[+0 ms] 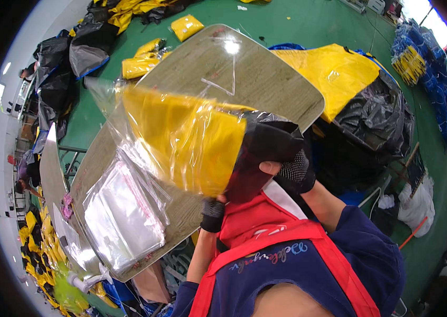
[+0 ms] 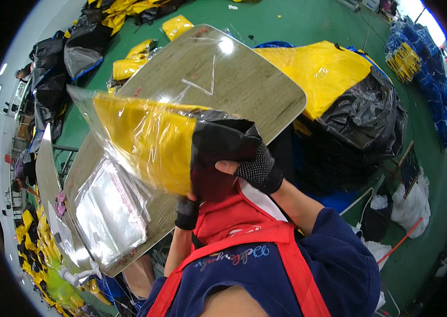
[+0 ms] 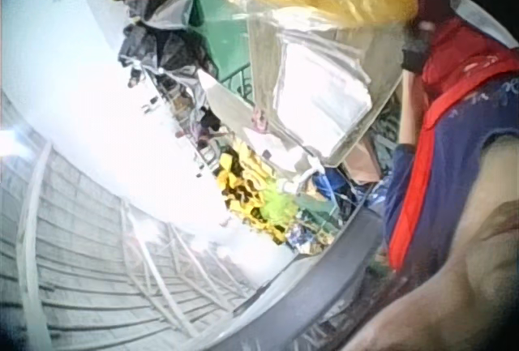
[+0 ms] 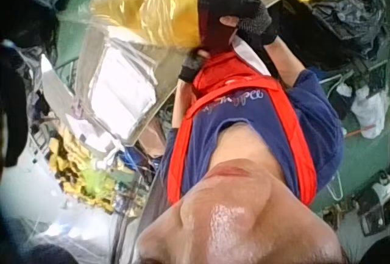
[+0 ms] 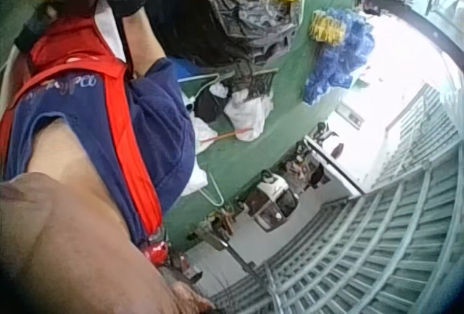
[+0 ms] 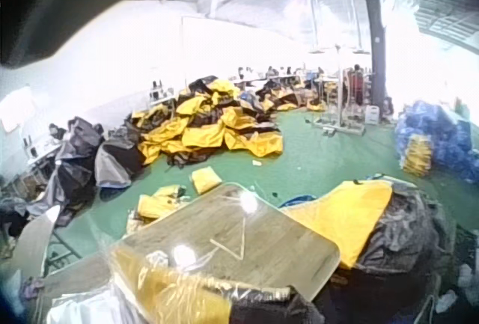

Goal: The person folds yellow and blue waterproof pouches and inserts them into clear plastic bags on a workbench. The person handles each pouch one at a time, folds it, places it into a bag, and sets the bag aside.

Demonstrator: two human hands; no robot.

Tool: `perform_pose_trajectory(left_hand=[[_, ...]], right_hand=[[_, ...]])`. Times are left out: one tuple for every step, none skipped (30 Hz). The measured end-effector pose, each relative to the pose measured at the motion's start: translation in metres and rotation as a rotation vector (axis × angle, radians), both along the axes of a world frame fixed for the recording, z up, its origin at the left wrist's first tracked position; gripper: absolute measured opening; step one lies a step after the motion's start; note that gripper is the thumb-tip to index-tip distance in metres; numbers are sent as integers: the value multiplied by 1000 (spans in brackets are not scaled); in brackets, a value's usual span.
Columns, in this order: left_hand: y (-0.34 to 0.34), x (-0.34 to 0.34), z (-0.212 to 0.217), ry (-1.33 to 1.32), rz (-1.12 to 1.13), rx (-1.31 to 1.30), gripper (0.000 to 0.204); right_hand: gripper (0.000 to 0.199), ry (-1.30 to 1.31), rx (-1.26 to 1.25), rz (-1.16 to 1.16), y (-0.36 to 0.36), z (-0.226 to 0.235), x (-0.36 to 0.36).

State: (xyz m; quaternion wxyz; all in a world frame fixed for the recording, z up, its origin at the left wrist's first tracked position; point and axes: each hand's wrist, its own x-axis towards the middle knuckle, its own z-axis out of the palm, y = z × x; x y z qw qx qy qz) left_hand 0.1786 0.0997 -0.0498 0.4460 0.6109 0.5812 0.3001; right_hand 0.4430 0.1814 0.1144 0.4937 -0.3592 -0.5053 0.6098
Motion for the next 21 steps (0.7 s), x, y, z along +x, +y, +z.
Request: perform_pose_trajectory(left_hand=[[9,19,30,-208,-56,-111,42],[19,18,63,-25,-382,-112,37],[29,18,117,177,-333,-158,38],[38,15,163,373,-282,-205,39],[48,7,181,468,-200,349,44],[60,5,196,541,-101,903,50],[80,15,231,687,-141,1108,56],[94,20,246,690,-221,1117,60],[112,26,261,691,-308,1105,64],[121,31,256,517,-433,889,66],[118,38,248,560,-489,869,66],[121,51,236,593,-550,862,65],[122,73,223,429,-535,967,66],[118,98,213,259,-521,1059,66],[112,118,211,204,-491,1154,65],[106,128,216,159,-458,1253,65],[96,125,227,-87,-437,1125,65],[94,111,223,-122,-404,972,68],[99,96,197,-81,-32,1047,73],[104,82,171,-60,378,1034,78],[107,65,147,-92,726,966,83]], right_hand=[[73,-102,86,-62,5,1,3],[66,-106,137,-53,11,-2,7],[60,-121,189,-57,18,-6,13],[54,-138,242,-66,23,-11,19],[54,-45,158,-22,24,-7,20],[54,44,72,24,25,-6,21],[58,-166,294,38,34,-8,20],[56,-7,217,52,24,0,10],[64,-311,450,65,27,-2,10],[72,-619,689,66,31,-6,12],[71,-652,714,-10,30,-27,10],[70,-697,745,-100,28,-45,9],[60,-498,582,-63,24,-44,5],[51,-270,418,-46,21,-42,2],[42,-55,269,-63,18,-42,-1],[41,23,215,-107,19,-43,3],[41,38,224,-181,19,-46,7],[41,34,272,-289,26,-45,18],[41,53,323,-384,33,-42,25],[46,173,365,-474,41,-35,28],[50,351,288,-442,43,-28,22]])
